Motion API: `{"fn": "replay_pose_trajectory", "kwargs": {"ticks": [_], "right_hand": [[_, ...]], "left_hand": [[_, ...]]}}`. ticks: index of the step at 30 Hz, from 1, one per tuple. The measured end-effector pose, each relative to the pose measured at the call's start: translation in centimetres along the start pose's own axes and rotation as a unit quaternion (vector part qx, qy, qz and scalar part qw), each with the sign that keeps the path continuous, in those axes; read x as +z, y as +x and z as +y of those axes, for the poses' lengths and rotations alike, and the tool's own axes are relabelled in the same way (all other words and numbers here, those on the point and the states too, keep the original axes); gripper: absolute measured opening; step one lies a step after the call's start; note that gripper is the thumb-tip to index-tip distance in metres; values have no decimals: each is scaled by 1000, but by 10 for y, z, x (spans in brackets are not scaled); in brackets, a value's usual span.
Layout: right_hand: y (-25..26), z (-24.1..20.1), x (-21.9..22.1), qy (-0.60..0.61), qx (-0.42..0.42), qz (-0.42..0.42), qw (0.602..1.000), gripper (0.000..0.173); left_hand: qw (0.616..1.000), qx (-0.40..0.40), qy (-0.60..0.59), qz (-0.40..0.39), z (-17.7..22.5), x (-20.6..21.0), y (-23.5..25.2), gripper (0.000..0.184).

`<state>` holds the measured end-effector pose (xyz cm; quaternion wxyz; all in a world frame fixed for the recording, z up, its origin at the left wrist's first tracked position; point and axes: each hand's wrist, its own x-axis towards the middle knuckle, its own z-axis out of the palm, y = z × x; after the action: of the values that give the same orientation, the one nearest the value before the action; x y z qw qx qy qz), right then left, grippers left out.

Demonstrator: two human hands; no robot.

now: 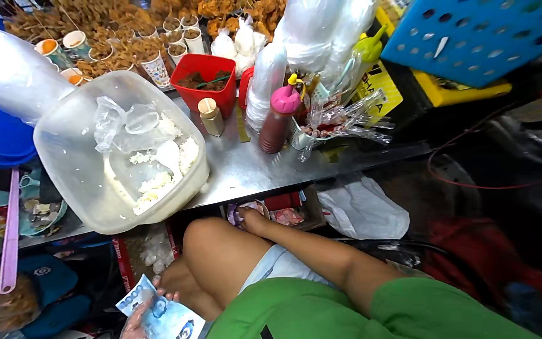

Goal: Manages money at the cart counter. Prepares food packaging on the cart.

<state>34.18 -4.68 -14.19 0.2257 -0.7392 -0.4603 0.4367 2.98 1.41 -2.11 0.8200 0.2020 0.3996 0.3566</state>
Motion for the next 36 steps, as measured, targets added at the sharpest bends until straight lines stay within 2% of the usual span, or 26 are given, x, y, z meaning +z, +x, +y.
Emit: {"fn": "replay_pose_trajectory", "kwargs": {"ticks": [2,4,6,8,10,13,15,17,22,23,25,27,29,32,34,36], "right_hand": [[-12,-3,-18,9,-11,-3,1000,45],[-31,2,-40,10,-8,34,999,40],[-48,19,-62,-9,33,59,998,35],[-59,45,-75,-47,95,32,994,33],[-67,66,-76,-78,166,-16,983,48],[-73,76,-56,-92,234,-21,968,80],[-71,70,-46,-105,262,-7,959,81],[-66,62,-45,-114,281,4,953,69],[-56,83,-53,-91,251,-3,964,52],[-56,87,-55,-73,243,-12,967,55],[-55,90,-56,-61,231,-32,971,73],[-55,89,-51,-87,226,-43,969,78],[-55,85,-49,-117,223,-37,967,69],[-56,83,-53,-134,215,-26,967,41],[-60,80,-63,-113,207,-5,972,35],[-70,65,-72,-77,160,54,983,34]], "left_hand": [[1000,5,2,0,3,-6,-2,35],[1000,8,18,7,4,-11,-2,40],[999,11,28,21,3,-11,1,43],[999,7,29,29,1,-6,4,43],[999,0,25,26,0,2,8,42],[1000,-11,19,22,-1,11,9,41],[1000,-10,17,14,0,10,7,40],[1000,-2,20,9,1,2,6,37],[1000,14,8,10,5,-15,2,37],[1000,15,6,8,5,-16,2,36],[1000,21,4,6,3,-16,1,36],[1000,8,0,-6,1,-13,3,36],[1000,-3,10,7,-1,-2,3,38],[1000,3,10,-2,2,4,3,39],[1000,18,11,-5,5,2,0,38],[1000,21,4,-3,8,-7,-1,38]]}}
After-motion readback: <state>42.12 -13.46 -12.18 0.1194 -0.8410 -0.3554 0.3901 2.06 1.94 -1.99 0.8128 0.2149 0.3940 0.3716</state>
